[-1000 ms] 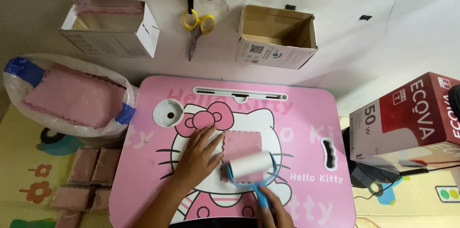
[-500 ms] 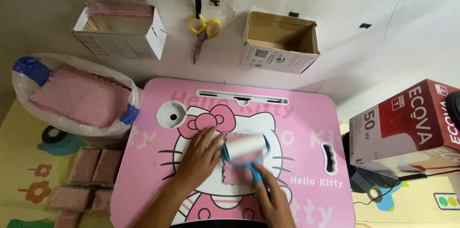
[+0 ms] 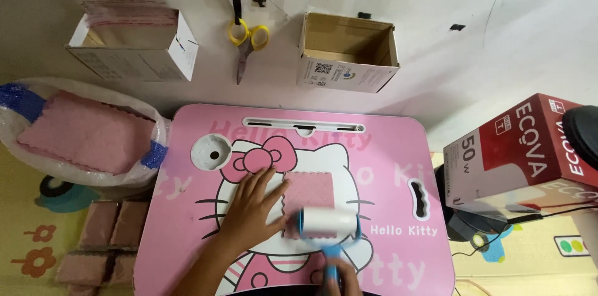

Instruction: The person uses a lint roller to repeatedly roll over a small pink fabric piece on a Hello Kitty cutting board. The person then places the fabric into a small plastic bag.

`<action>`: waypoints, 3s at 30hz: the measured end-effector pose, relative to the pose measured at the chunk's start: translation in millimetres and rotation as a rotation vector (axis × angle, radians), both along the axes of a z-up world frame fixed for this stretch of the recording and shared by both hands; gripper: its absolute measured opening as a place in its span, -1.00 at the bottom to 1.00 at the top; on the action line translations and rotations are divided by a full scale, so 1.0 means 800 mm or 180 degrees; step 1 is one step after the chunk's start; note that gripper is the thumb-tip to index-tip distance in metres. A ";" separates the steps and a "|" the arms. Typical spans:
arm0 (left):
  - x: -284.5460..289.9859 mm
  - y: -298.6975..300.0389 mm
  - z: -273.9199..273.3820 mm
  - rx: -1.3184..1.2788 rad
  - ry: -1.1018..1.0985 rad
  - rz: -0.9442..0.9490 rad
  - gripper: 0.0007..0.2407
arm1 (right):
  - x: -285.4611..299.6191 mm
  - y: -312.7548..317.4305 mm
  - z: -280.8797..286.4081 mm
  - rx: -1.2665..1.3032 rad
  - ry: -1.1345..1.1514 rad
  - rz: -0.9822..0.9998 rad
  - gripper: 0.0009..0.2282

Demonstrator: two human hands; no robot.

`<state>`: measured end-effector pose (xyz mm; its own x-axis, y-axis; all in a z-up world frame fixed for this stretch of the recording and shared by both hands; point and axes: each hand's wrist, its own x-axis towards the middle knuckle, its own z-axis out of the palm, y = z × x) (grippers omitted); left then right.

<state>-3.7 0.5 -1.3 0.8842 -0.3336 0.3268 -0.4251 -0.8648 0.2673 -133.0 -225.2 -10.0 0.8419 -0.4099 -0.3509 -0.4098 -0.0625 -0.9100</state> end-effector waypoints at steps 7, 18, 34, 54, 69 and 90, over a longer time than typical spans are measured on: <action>0.001 0.003 -0.008 -0.0063 0.0108 0.0009 -0.36 | 0.122 -0.014 0.050 0.0414 -0.0473 0.1498 -0.70; 0.002 0.003 -0.005 -0.0080 0.0279 -0.0039 -0.36 | 0.039 -0.058 0.095 -0.0306 0.0348 0.0422 -0.86; 0.008 0.003 0.002 -0.0289 0.0160 0.0057 -0.57 | 0.219 -0.099 0.097 0.0389 -0.0603 0.4918 -0.69; 0.002 0.002 0.000 -0.0031 -0.0072 0.0005 -0.50 | 0.203 -0.130 0.084 0.0371 -0.0198 0.4643 -0.68; 0.001 -0.002 0.008 -0.0022 -0.0125 0.0011 -0.48 | 0.086 -0.186 0.027 0.0366 0.0164 0.3285 -0.80; 0.003 0.003 0.010 -0.1238 0.0211 0.0122 -0.53 | 0.149 0.004 0.108 0.0252 -0.0073 0.2143 -0.80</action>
<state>-1.5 3.2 6.6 0.9170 -0.1626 0.3642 -0.3654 -0.7084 0.6039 -13.5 -222.3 76.1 0.9121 0.2328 -0.3374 -0.2854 -0.2301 -0.9304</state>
